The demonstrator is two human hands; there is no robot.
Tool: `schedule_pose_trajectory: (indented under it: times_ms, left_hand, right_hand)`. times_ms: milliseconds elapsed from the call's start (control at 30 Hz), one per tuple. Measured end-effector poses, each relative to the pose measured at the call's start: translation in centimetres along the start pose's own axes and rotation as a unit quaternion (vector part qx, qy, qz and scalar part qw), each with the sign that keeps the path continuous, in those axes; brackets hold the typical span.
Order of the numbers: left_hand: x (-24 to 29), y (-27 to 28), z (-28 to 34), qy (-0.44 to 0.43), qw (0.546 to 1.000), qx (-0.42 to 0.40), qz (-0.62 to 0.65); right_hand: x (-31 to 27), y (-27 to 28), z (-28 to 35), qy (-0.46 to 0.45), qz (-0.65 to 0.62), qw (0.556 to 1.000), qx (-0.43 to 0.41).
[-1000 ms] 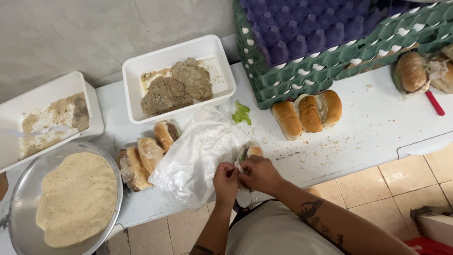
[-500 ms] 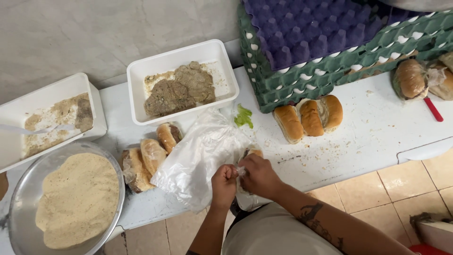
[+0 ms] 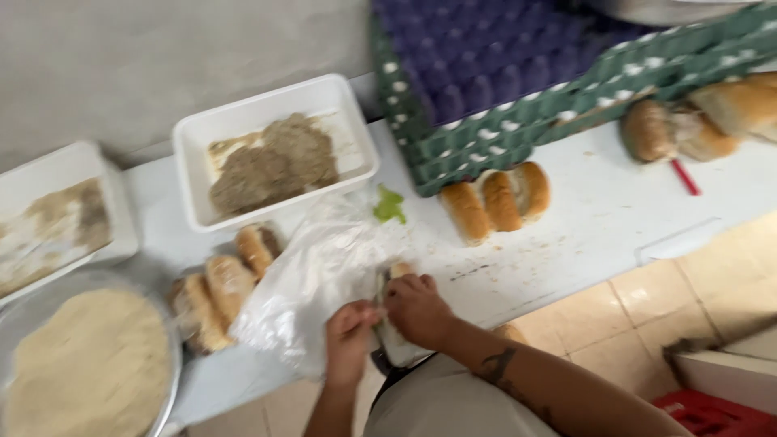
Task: Assembling sandwiches by slicing buns, adding lettuce and tomatoes, and placing meat patties before bagging them.
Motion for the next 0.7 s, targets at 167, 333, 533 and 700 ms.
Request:
schedule_pose_trajectory:
  times_ms: [167,333,533,700]
  left_hand:
    - [7.2,2.2,-1.2,-0.113,0.990,-0.045,0.071]
    - [2.9,3.3,-2.6,0.088,0.996,-0.016,0.004]
    - [1.0,-2.6,1.2,0.452,0.885,0.055,0.098]
    - [0.9,-6.9,2.4,0.189,0.934,-0.184,0.240]
  right_hand:
    - [0.5,0.5,0.6,0.028,-0.003,0.998,0.054]
    - [1.4,1.8,0.1,-0.114,-0.282,0.951,0.062]
    - [1.3,9.4,-1.0,-0.043,-0.502,0.841,0.196]
    - [1.1,12.9,0.8,-0.075,-0.595,0.784,0.159]
Point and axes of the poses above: each hand's wrist, its own z-axis away from the middle knuckle, its own y-axis out of the back of the hand, x = y × z, the point moved 2 cm from there along -z, towards the middle knuckle, and after that the axes turned 2 degrees about -x, right-handed, at the moved point
